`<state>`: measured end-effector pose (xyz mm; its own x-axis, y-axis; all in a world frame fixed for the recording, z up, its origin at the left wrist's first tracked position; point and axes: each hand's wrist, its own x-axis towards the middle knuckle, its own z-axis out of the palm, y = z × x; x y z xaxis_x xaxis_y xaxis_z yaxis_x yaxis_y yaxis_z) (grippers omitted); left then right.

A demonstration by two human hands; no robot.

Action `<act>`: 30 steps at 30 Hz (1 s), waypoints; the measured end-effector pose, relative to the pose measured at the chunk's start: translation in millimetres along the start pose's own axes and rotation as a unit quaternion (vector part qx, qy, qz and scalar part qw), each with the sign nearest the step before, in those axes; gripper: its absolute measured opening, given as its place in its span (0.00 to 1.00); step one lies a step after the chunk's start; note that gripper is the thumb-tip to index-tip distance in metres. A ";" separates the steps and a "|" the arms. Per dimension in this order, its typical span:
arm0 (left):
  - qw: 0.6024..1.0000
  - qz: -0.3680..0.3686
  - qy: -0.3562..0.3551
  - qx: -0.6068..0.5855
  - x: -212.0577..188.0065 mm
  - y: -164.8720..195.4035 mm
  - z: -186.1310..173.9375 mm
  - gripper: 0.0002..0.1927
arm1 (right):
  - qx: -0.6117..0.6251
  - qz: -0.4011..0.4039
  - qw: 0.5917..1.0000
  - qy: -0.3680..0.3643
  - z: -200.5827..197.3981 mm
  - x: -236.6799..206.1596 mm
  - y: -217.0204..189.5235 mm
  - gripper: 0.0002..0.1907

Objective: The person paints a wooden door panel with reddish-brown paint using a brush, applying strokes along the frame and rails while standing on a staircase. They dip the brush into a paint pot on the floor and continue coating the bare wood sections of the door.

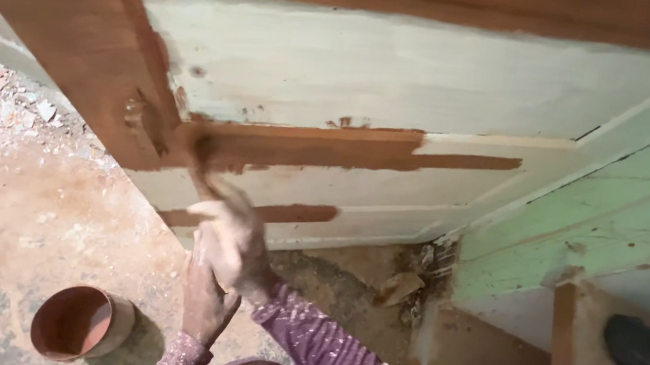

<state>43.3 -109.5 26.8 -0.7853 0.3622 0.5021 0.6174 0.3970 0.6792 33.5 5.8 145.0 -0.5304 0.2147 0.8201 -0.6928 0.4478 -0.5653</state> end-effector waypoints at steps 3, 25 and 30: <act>0.992 -0.081 -0.068 -0.067 -7.1 -2.6 4.3 0.38 | -0.058 0.067 0.993 -0.075 -10.4 -15.9 -1.0 0.11; 0.982 -0.002 -0.140 -0.126 42.7 89.0 50.8 0.44 | -0.058 -0.016 0.997 0.053 -190.5 -30.6 37.1 0.23; 0.981 -0.073 -0.147 -0.103 26.7 85.0 48.7 0.43 | -0.173 0.000 0.951 0.257 -265.2 -31.4 64.3 0.18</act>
<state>77.1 -25.0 71.9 -0.7984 0.5543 0.2353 0.4529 0.2952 0.8413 135.1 258.1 106.4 -0.1595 0.5711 0.8052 -0.4428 0.6876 -0.5754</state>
